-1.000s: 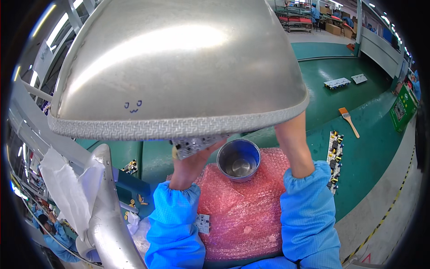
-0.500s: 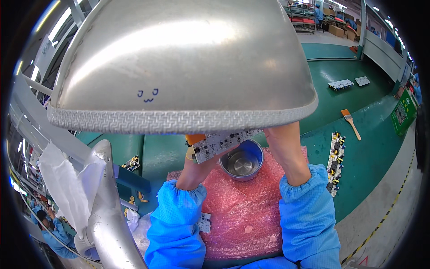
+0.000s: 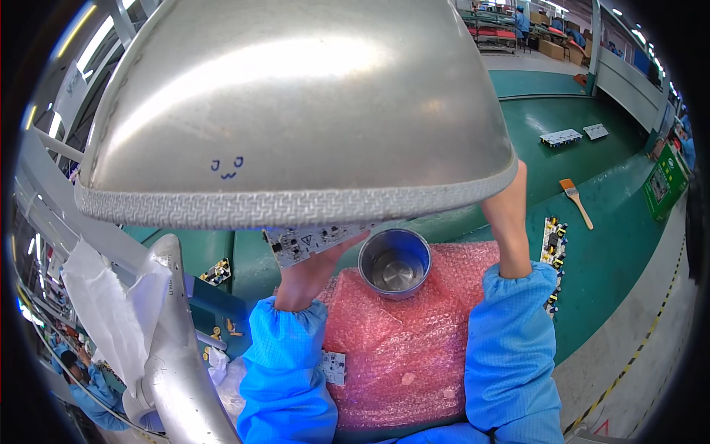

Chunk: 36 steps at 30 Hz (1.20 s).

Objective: The person dips a brush into a bowl of liquid, coats the underside and sides of circuit boards with the brush, and handles the components by hand.

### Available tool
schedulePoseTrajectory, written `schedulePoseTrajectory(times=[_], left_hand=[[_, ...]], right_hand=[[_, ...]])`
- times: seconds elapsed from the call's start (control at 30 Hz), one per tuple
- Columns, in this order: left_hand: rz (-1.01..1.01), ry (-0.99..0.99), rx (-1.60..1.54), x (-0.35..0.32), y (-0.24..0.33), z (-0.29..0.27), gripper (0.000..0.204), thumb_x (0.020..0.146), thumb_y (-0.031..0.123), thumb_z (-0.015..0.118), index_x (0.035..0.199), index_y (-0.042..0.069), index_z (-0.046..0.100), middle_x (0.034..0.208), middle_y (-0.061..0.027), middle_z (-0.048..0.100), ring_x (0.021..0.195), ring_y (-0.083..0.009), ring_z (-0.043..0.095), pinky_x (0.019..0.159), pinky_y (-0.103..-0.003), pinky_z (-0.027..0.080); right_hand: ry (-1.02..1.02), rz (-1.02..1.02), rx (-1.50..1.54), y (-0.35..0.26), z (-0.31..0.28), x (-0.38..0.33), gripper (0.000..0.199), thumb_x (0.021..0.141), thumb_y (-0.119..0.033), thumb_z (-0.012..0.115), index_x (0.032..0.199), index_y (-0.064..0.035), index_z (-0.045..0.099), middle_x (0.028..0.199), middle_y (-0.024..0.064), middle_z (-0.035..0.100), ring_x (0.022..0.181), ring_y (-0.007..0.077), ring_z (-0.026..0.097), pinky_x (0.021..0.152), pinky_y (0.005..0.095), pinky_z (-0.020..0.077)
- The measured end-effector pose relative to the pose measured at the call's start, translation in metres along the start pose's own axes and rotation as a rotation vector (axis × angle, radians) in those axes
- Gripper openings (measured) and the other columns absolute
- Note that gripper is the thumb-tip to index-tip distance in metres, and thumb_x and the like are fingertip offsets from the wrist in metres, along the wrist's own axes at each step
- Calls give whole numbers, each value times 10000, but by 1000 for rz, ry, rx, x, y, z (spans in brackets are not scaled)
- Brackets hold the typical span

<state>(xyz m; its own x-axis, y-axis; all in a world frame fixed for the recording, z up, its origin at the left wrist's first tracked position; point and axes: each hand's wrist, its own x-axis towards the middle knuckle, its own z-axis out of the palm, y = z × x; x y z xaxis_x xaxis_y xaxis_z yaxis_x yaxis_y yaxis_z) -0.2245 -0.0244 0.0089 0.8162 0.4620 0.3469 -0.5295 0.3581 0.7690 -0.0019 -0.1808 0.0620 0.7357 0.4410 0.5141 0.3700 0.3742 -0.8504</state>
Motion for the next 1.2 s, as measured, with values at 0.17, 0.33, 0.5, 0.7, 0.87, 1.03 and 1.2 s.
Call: schedulePoseTrajectory(times=[0.17, 0.33, 0.5, 0.7, 0.87, 1.03, 1.2], left_hand=[[1, 99, 28, 1, -2, 2, 651, 912, 584, 326, 1387, 139, 332, 1405, -127, 368, 1265, -428, 358, 1045, -592, 292], [39, 167, -50, -2, 7, 11, 774, 871, 643, 346, 1397, 78, 293, 1415, -191, 328, 1259, -498, 325, 1037, -569, 303], [63, 225, -94, 2, 6, 1, 793, 856, 651, 375, 1399, 78, 299, 1416, -191, 332, 1258, -500, 324, 1037, -557, 302], [67, 275, -113, 3, 15, 9, 824, 816, 641, 457, 1397, 78, 303, 1405, -206, 342, 1242, -532, 318, 1041, -526, 318], [94, 217, -106, 3, 12, -7, 849, 769, 634, 530, 1392, 98, 314, 1432, -220, 276, 1263, -545, 264, 1055, -529, 307], [134, 291, -37, 6, 19, -8, 867, 741, 627, 569, 1391, 113, 311, 1468, -207, 190, 1278, -555, 217, 1061, -541, 293], [35, 309, -59, 5, 15, -2, 862, 747, 613, 575, 1395, 114, 303, 1468, -200, 192, 1272, -551, 225, 1075, -565, 258]], right_hand=[[12, 20, 188, 6, -5, 2, 223, 792, -76, 659, 960, 66, 623, 836, 91, 659, 730, 134, 633, 685, 246, 513], [-5, 28, 93, 1, 2, 2, 241, 797, -88, 669, 972, 71, 619, 843, 90, 655, 734, 124, 630, 675, 235, 498], [87, -24, -132, 23, -20, 14, 205, 801, -76, 676, 960, 47, 635, 860, 67, 653, 756, 107, 619, 691, 229, 486], [-23, -142, 60, 11, -14, 4, 205, 772, -4, 680, 974, 10, 646, 846, 47, 667, 783, 113, 613, 723, 241, 474], [-236, -444, -158, 6, -6, -3, 217, 707, 29, 714, 919, 4, 674, 873, 96, 682, 784, 185, 662, 695, 273, 500], [-399, -393, -172, -3, -14, 1, 222, 704, 32, 712, 921, 1, 678, 871, 104, 681, 788, 206, 668, 682, 296, 509], [-177, -521, -211, 1, 2, -4, 210, 705, 22, 716, 911, 0, 683, 870, 109, 680, 780, 207, 668, 669, 298, 512]])
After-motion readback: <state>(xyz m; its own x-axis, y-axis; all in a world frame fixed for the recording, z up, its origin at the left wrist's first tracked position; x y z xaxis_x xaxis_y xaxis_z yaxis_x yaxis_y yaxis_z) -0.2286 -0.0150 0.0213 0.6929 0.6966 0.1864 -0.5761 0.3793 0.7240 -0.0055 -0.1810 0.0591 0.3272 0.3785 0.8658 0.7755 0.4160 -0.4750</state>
